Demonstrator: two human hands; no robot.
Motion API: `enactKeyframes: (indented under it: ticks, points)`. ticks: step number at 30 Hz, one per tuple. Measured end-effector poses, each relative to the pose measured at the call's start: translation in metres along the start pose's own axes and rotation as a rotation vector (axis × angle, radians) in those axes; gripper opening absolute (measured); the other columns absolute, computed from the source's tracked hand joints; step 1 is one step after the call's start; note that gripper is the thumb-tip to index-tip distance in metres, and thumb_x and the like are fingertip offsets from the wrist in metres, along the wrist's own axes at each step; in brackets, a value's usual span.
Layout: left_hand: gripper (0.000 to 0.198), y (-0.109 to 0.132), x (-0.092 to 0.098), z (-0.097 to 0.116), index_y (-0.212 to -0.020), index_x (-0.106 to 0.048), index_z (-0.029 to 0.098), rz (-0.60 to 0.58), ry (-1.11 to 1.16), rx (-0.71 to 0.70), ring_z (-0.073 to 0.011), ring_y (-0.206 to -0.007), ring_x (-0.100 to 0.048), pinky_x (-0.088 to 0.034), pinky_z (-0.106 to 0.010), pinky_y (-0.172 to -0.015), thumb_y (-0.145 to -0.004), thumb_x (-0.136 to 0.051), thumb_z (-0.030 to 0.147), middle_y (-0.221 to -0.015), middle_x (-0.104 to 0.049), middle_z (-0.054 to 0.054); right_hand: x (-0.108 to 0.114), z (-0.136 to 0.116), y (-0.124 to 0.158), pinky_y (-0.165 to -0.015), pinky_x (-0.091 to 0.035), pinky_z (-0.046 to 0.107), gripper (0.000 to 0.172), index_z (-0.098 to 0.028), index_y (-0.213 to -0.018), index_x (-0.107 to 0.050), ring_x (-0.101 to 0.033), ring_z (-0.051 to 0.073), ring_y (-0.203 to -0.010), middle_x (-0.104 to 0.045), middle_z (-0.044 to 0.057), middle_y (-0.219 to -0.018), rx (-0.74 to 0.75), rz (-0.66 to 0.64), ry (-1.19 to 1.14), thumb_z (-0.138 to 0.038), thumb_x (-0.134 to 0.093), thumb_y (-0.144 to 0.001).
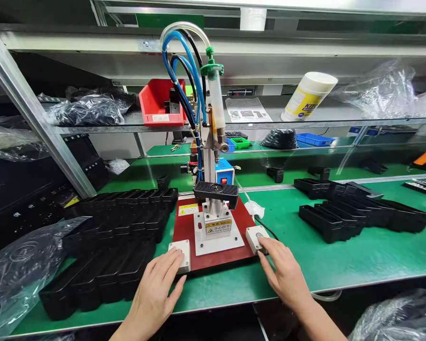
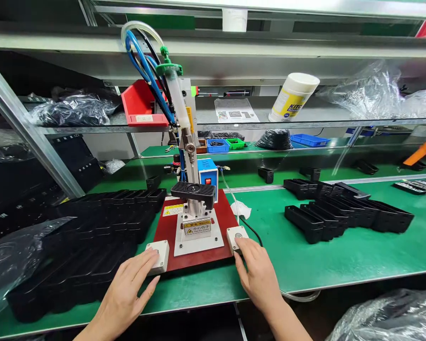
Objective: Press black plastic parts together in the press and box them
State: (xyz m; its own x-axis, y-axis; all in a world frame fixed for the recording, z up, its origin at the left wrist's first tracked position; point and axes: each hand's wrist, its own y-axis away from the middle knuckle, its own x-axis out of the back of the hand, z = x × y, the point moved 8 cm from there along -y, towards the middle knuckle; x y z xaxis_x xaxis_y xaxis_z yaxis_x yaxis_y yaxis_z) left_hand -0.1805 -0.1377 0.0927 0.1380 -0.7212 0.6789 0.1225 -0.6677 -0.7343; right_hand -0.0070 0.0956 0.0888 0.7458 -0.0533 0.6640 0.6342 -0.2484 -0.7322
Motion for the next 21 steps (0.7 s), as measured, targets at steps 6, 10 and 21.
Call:
enactKeyframes:
  ticks: [6, 10, 21]
  points:
    - [0.047, 0.0, -0.006, 0.0, -0.133, -0.049, 0.021, 0.068, 0.022, 0.039, -0.0288, -0.114, -0.06, -0.055, -0.043, -0.087, -0.087, -0.057, 0.016, -0.121, -0.064, -0.014, -0.004, 0.0, -0.004, -0.083, -0.051, 0.043, 0.031, -0.019, -0.127, -0.048, -0.057, 0.029, -0.109, -0.062, 0.013, -0.117, -0.033, -0.077, 0.075, -0.032, -0.043, -0.099]
    - [0.043, -0.003, -0.007, -0.002, -0.127, -0.051, 0.019, 0.089, 0.02, 0.085, -0.0288, -0.108, -0.063, -0.051, -0.046, -0.088, -0.085, -0.06, 0.017, -0.113, -0.067, -0.013, -0.011, 0.001, -0.018, -0.08, -0.047, 0.043, 0.024, -0.018, -0.111, -0.052, -0.057, 0.031, -0.106, -0.063, 0.013, -0.104, -0.064, -0.122, 0.112, -0.037, -0.044, -0.099]
    - [0.06, 0.02, -0.007, 0.007, -0.143, -0.038, 0.021, 0.061, -0.042, 0.114, -0.0326, -0.126, -0.052, -0.046, -0.053, -0.095, -0.085, -0.055, 0.019, -0.129, -0.061, -0.014, 0.02, 0.037, 0.03, -0.097, -0.048, 0.048, 0.041, -0.024, -0.133, -0.047, -0.05, 0.03, -0.124, -0.05, 0.01, -0.138, -0.099, -0.045, 0.018, -0.045, -0.045, -0.098]
